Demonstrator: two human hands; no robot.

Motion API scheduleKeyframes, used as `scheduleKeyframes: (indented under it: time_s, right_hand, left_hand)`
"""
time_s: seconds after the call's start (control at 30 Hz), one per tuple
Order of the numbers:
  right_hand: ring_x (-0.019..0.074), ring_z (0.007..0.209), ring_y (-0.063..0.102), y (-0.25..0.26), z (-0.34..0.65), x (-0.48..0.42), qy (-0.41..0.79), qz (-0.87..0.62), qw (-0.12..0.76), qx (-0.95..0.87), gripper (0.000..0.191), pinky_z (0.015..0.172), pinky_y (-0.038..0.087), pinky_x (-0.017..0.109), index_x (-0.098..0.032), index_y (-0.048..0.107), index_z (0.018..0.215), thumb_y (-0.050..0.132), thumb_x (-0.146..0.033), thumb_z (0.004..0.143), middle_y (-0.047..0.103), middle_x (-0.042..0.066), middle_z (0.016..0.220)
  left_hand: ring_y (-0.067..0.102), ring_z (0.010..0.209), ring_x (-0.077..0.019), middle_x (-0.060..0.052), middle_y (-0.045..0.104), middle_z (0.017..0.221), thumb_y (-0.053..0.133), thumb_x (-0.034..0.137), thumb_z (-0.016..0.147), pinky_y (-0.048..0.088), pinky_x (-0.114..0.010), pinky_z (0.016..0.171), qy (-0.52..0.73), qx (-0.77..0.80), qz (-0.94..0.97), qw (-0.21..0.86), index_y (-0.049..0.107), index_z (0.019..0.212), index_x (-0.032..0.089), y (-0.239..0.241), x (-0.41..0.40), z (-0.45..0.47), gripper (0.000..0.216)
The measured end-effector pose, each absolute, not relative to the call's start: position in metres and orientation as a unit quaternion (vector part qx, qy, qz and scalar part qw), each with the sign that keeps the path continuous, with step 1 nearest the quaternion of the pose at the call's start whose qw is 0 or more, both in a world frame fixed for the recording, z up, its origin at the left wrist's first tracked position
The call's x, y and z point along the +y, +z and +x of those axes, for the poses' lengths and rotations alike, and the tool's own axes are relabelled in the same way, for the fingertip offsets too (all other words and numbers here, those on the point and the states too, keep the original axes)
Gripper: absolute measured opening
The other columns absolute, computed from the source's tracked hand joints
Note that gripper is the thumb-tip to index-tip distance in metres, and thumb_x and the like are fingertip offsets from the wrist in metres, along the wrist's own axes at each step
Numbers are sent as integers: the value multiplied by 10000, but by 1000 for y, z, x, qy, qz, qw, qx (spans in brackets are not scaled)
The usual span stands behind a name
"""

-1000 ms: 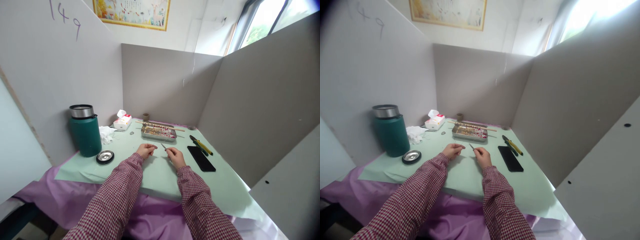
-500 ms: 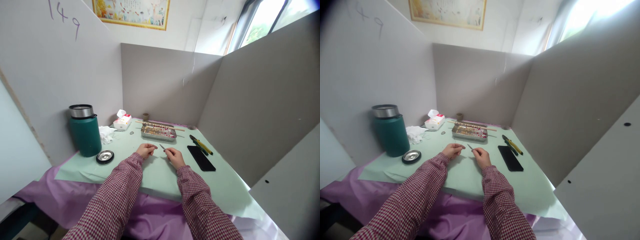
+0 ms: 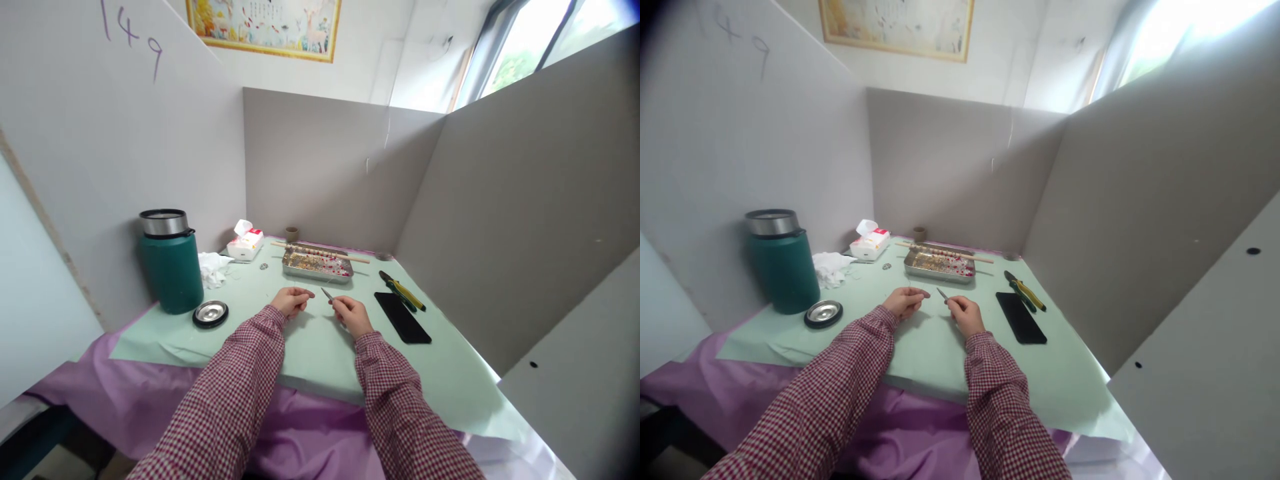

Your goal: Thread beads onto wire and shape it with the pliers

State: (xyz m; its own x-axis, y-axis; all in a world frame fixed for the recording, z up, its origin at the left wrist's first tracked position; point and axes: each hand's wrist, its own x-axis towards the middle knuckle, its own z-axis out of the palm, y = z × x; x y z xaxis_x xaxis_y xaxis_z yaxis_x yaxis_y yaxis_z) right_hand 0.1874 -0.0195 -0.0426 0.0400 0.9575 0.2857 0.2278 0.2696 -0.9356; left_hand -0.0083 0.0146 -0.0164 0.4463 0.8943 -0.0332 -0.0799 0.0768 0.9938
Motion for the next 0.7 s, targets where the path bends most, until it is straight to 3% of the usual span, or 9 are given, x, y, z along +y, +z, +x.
scheduleKeyframes:
  time_s: [0.2, 0.4, 0.57, 0.7]
  right_hand:
    - [76, 429, 361, -37, 187, -23, 416, -463, 523, -582, 320, 399, 258, 201, -142, 623, 753, 539, -447, 707, 460, -25, 505]
    - [75, 437, 361, -38, 188, -22, 363, -492, 540, -579, 345, 406, 271, 203, -130, 633, 770, 545, -454, 693, 471, -17, 512]
    - [81, 443, 380, -36, 187, -23, 420, -467, 539, -561, 383, 395, 274, 202, -122, 625, 786, 547, -484, 689, 475, -8, 527]
    - [77, 429, 361, -36, 188, -22, 388, -481, 552, -560, 385, 390, 263, 205, -123, 631, 791, 550, -485, 687, 485, -7, 524]
  left_hand:
    - [231, 270, -9, 66, 456, 475, 580, 298, 706, 139, -188, 296, 379, 354, 567, 641, 568, 915, 93, -18, 15, -10, 293]
    - [235, 263, -11, 64, 455, 463, 558, 270, 723, 136, -191, 296, 372, 359, 567, 641, 572, 913, 87, -18, 15, -9, 265]
    - [229, 263, -7, 65, 453, 463, 570, 293, 722, 131, -187, 298, 366, 361, 574, 637, 573, 922, 89, -17, 15, -9, 286]
    - [230, 263, -10, 63, 454, 462, 558, 275, 723, 133, -188, 299, 369, 363, 572, 636, 570, 922, 86, -16, 14, -9, 276]
